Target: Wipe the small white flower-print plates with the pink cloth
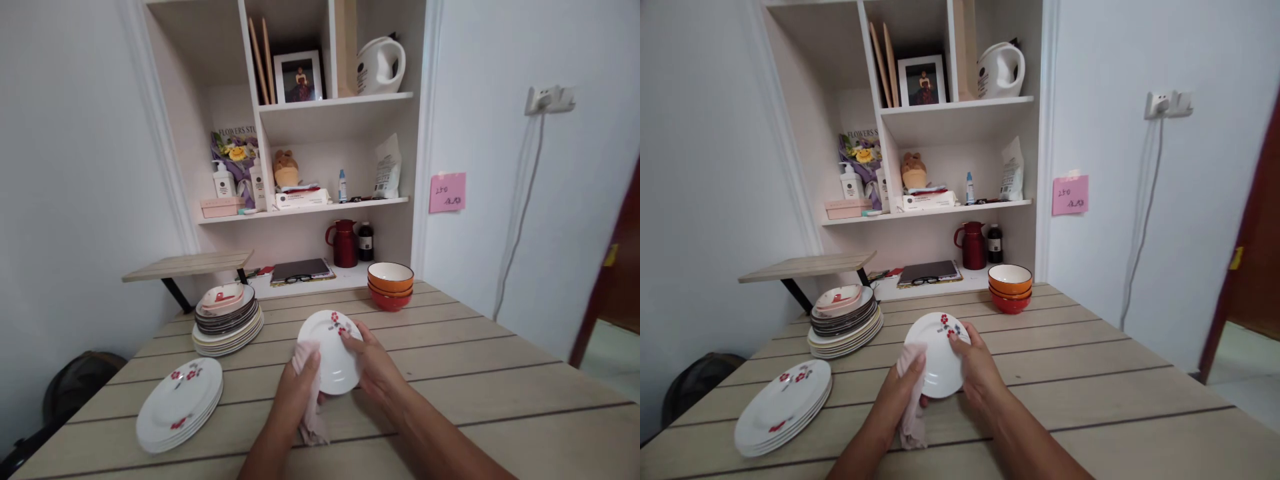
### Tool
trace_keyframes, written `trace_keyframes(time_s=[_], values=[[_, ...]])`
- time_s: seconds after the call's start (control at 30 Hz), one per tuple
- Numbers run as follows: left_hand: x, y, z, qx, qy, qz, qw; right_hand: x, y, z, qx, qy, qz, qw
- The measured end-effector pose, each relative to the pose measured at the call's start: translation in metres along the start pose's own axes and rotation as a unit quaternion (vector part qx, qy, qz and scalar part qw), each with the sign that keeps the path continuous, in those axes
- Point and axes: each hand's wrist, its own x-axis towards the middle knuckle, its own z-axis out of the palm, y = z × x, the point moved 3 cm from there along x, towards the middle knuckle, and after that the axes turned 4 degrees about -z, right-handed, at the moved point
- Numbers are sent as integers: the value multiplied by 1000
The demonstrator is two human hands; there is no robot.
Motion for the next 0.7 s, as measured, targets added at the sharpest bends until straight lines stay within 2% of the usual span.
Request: trace_keyframes(time_s=[0.07,0.17,0.3,0.4,0.53,0.6,0.7], values=[[1,-3,0,10,17,-6,1000,2,-1,-2,4,4,4,1000],[-1,-2,-1,-13,39,-4,999,3,-9,-4,-30,-25,34,999],[-5,4,0,-40,-9,24,999,1,-30,-6,-142,-71,40,987],[-7,8,0,-1,-59,55,997,-3,-40,-6,-199,-105,33,974],[-7,8,-2,42,-68,63,995,-7,-39,-6,-219,-148,46,963],[-6,8,-1,24,-66,58,996,-7,-34,-6,-209,-141,54,966],[-8,10,1,-44,-57,43,996,-6,-26,-4,-181,-98,45,977]])
